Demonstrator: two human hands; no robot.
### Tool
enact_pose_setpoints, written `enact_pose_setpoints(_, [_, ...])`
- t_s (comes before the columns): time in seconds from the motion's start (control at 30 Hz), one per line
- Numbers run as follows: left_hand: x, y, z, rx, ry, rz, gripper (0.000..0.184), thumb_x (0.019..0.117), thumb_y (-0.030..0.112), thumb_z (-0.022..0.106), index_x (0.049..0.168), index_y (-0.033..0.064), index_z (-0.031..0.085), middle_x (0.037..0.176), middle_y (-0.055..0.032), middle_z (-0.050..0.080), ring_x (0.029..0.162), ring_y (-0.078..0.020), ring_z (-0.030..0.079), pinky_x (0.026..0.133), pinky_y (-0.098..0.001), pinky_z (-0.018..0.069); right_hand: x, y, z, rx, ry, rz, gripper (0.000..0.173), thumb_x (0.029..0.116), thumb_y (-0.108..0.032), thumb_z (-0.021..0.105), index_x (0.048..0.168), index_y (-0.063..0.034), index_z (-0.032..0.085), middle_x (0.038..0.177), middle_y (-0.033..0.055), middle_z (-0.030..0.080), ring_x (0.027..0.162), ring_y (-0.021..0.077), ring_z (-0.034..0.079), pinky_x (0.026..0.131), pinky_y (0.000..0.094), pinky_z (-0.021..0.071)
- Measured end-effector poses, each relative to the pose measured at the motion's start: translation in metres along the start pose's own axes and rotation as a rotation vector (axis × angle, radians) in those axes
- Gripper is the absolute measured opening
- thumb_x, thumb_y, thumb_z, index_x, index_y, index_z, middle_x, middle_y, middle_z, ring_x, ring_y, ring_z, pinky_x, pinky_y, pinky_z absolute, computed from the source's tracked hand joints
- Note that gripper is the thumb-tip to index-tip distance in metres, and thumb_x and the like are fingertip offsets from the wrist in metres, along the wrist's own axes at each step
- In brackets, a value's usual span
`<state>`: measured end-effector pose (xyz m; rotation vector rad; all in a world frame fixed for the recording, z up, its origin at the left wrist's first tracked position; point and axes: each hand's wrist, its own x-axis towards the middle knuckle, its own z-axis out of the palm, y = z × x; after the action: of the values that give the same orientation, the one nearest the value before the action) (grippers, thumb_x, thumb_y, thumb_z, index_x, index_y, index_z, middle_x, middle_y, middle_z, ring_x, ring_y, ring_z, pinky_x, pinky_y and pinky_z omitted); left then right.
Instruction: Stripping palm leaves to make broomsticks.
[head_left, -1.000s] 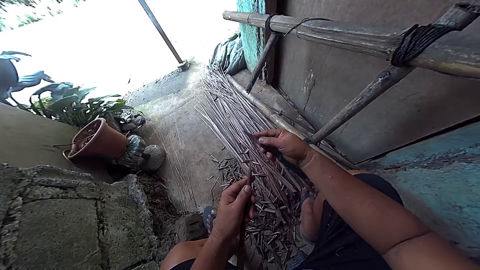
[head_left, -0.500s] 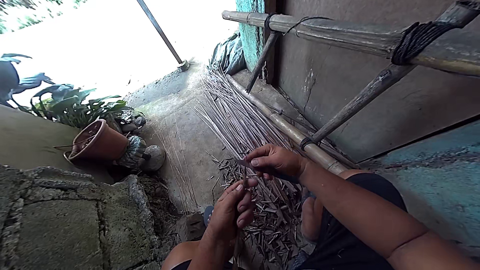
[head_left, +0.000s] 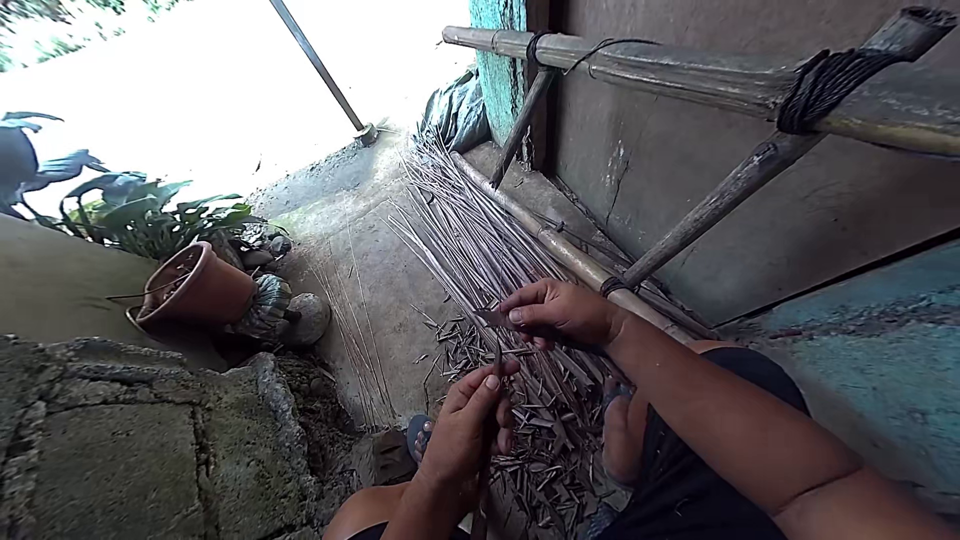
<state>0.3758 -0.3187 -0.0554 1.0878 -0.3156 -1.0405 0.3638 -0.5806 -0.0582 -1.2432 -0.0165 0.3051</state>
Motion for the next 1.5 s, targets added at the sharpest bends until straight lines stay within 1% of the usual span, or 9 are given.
enact_pose_setpoints(0.13, [0.000, -0.003, 0.001, 0.151, 0.047, 0.026, 0.039, 0.1101, 0.019, 0.041, 0.139, -0.0031, 0.056, 0.065, -0.0030, 0.057, 0.048, -0.0110, 0.056, 0.046, -0.0254, 0.0528, 0.000, -0.007, -0.004, -0.017, 0.169, 0.018, 0.023, 0.1048, -0.012, 0.056, 0.121, -0.0017, 0.069, 0.076, 0.0030, 0.067, 0.055, 0.0074, 0.060, 0.051, 0.0202, 0.0526])
enact_pose_setpoints(0.43, [0.001, -0.004, 0.004, 0.280, 0.094, 0.047, 0.038, 0.1102, 0.016, 0.040, 0.139, -0.0038, 0.057, 0.066, -0.0035, 0.058, 0.048, -0.0116, 0.057, 0.046, -0.0260, 0.0531, 0.001, -0.008, -0.006, -0.066, 0.196, 0.095, 0.023, 0.1053, -0.013, 0.056, 0.121, -0.0025, 0.068, 0.075, 0.0027, 0.066, 0.055, 0.0078, 0.060, 0.050, 0.0206, 0.0520])
enact_pose_setpoints(0.53, [0.002, -0.005, 0.005, 0.352, 0.130, 0.081, 0.037, 0.1100, 0.014, 0.041, 0.138, -0.0046, 0.057, 0.064, -0.0040, 0.058, 0.047, -0.0122, 0.057, 0.046, -0.0271, 0.0536, -0.003, -0.011, -0.004, -0.140, 0.052, 0.132, 0.023, 0.1045, -0.016, 0.056, 0.121, -0.0041, 0.068, 0.077, 0.0016, 0.066, 0.057, 0.0079, 0.061, 0.051, 0.0213, 0.0526])
enact_pose_setpoints(0.73, [0.001, -0.006, 0.008, 0.410, 0.135, 0.091, 0.037, 0.1097, 0.013, 0.041, 0.139, -0.0043, 0.057, 0.063, -0.0031, 0.057, 0.047, -0.0116, 0.056, 0.046, -0.0268, 0.0534, 0.003, -0.008, -0.007, 0.067, 0.238, 0.115, 0.022, 0.1059, -0.011, 0.054, 0.123, -0.0016, 0.064, 0.076, 0.0048, 0.065, 0.054, 0.0083, 0.060, 0.050, 0.0206, 0.0526])
enact_pose_setpoints(0.83, [0.001, -0.006, 0.006, 0.411, 0.123, 0.093, 0.038, 0.1100, 0.014, 0.041, 0.139, -0.0041, 0.057, 0.063, -0.0031, 0.057, 0.048, -0.0120, 0.056, 0.047, -0.0273, 0.0537, 0.002, -0.008, -0.008, 0.084, 0.113, 0.101, 0.024, 0.1043, -0.013, 0.055, 0.124, -0.0035, 0.066, 0.078, 0.0040, 0.065, 0.055, 0.0078, 0.060, 0.049, 0.0205, 0.0526])
enact_pose_setpoints(0.97, [0.000, -0.004, 0.007, 0.373, 0.136, 0.048, 0.038, 0.1103, 0.016, 0.041, 0.140, -0.0043, 0.055, 0.076, -0.0077, 0.065, 0.055, -0.0135, 0.061, 0.050, -0.0271, 0.0558, 0.006, -0.004, -0.003, 0.137, 0.157, 0.094, 0.021, 0.1054, -0.012, 0.053, 0.119, -0.0027, 0.066, 0.077, 0.0039, 0.065, 0.056, 0.0074, 0.060, 0.051, 0.0201, 0.0523])
enact_pose_setpoints(1.13, [-0.002, -0.002, 0.006, 0.283, 0.176, -0.041, 0.034, 0.1107, 0.017, 0.040, 0.123, -0.0047, 0.063, 0.079, -0.0103, 0.067, 0.056, -0.0140, 0.063, 0.050, -0.0259, 0.0558, 0.012, -0.003, -0.007, 0.169, 0.332, 0.083, 0.022, 0.1083, -0.011, 0.048, 0.122, -0.0020, 0.063, 0.075, 0.0066, 0.064, 0.053, 0.0088, 0.060, 0.049, 0.0204, 0.0527])
enact_pose_setpoints(1.37, [0.002, 0.004, -0.002, -0.009, 0.155, -0.044, 0.035, 0.1114, 0.022, 0.035, 0.108, 0.0005, 0.062, 0.068, -0.0027, 0.059, 0.047, -0.0063, 0.053, 0.044, -0.0192, 0.0478, 0.002, 0.013, 0.023, -0.054, -0.128, 0.122, 0.022, 0.1041, -0.024, 0.058, 0.098, -0.0055, 0.067, 0.072, 0.0000, 0.064, 0.054, 0.0062, 0.058, 0.050, 0.0210, 0.0510])
enact_pose_setpoints(1.5, [0.003, 0.004, -0.002, -0.119, 0.087, -0.042, 0.031, 0.1107, 0.025, 0.040, 0.103, 0.0040, 0.062, 0.067, -0.0010, 0.058, 0.047, -0.0048, 0.053, 0.044, -0.0182, 0.0474, 0.001, 0.018, 0.028, -0.033, -0.201, 0.055, 0.020, 0.1034, -0.022, 0.059, 0.095, -0.0057, 0.066, 0.071, 0.0004, 0.064, 0.054, 0.0063, 0.059, 0.049, 0.0208, 0.0509])
